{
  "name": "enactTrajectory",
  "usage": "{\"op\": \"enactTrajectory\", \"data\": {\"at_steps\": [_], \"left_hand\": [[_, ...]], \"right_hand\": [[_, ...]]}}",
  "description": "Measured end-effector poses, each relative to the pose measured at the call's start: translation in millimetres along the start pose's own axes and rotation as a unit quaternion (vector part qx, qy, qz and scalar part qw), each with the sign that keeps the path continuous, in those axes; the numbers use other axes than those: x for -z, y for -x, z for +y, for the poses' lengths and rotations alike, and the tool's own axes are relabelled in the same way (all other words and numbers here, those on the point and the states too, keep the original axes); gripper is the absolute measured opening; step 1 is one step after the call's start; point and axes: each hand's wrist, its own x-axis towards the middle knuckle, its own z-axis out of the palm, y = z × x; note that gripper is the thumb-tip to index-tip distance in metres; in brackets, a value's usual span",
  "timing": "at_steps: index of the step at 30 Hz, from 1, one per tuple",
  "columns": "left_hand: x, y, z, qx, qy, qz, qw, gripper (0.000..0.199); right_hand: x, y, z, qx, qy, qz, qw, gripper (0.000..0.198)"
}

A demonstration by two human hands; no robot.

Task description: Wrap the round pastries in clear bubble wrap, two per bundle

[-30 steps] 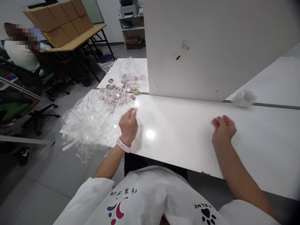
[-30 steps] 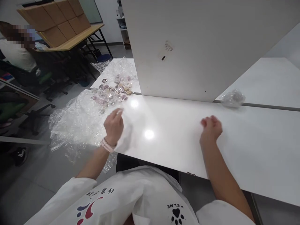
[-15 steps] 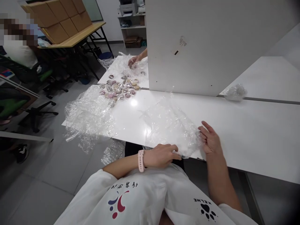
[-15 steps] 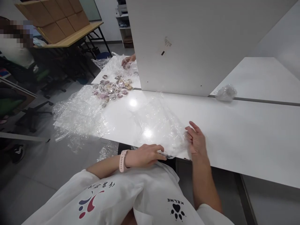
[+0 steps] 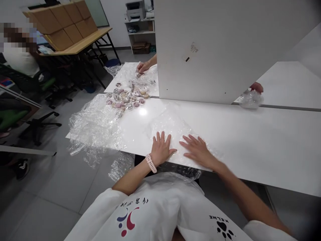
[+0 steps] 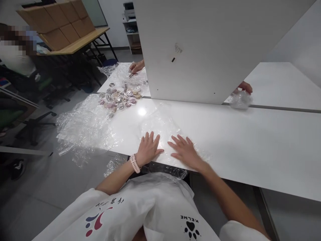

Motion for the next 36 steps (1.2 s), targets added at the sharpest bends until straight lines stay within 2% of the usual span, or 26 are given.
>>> {"op": "enactTrajectory", "data": {"at_steps": [1, 2, 4, 6, 7, 8, 9, 10, 12, 14, 17, 20, 23, 25, 29, 32, 36], "left_hand": [[2, 8, 0, -0.009, 0.015, -0.001, 1.000, 0.063], [6, 15, 1, -0.021, 0.030, -0.008, 0.999, 0.061], [17, 17, 5, -0.040, 0.045, -0.032, 0.998, 0.052], [34, -1, 9, -0.039, 0.036, -0.038, 0.998, 0.039], [44, -17, 8, -0.027, 0.021, -0.013, 0.999, 0.035], [55, -38, 4, -0.013, 0.009, 0.021, 1.000, 0.034], [67, -61, -2, 0.014, -0.032, 0.096, 0.995, 0.034], [78, -85, -11, 0.032, -0.052, 0.141, 0.988, 0.036], [98, -132, -35, 0.063, -0.134, 0.185, 0.971, 0.041], [111, -168, -60, 0.111, -0.229, 0.157, 0.954, 0.053], [119, -200, -88, 0.155, -0.310, 0.094, 0.933, 0.058], [118, -209, -95, 0.155, -0.342, 0.050, 0.926, 0.053], [113, -201, -90, 0.095, -0.367, -0.014, 0.925, 0.047], [106, -189, -86, 0.047, -0.385, -0.036, 0.921, 0.045], [99, -176, -86, 0.018, -0.422, -0.030, 0.906, 0.043], [109, -184, -84, 0.046, -0.382, -0.011, 0.923, 0.038], [132, -193, -59, 0.039, -0.333, 0.071, 0.940, 0.033]], "right_hand": [[7, -2, 19, 0.006, 0.010, -0.017, 1.000, 0.037], [18, -5, 38, -0.008, 0.026, -0.007, 1.000, 0.031], [44, -15, 65, -0.049, 0.068, 0.060, 0.995, 0.030], [60, -29, 67, -0.078, 0.086, 0.117, 0.986, 0.037], [60, -37, 57, -0.080, 0.085, 0.128, 0.985, 0.038], [53, -44, 44, -0.077, 0.080, 0.128, 0.986, 0.039], [42, -49, 28, -0.068, 0.070, 0.119, 0.988, 0.039], [27, -53, 13, -0.058, 0.060, 0.108, 0.991, 0.040], [-6, -57, -7, -0.028, 0.037, 0.070, 0.996, 0.044], [-28, -58, -10, 0.011, 0.019, 0.029, 0.999, 0.048], [-35, -63, 8, 0.064, 0.006, -0.009, 0.998, 0.047], [-24, -68, 25, 0.104, 0.010, -0.021, 0.994, 0.045], [-18, -72, 29, 0.119, 0.034, -0.024, 0.992, 0.045], [-19, -72, 27, 0.119, 0.047, -0.028, 0.991, 0.045], [-22, -72, 28, 0.120, 0.051, -0.033, 0.991, 0.047], [-21, -75, 30, 0.121, 0.042, -0.044, 0.991, 0.048], [-17, -78, 30, 0.125, 0.024, -0.040, 0.991, 0.048]]}}
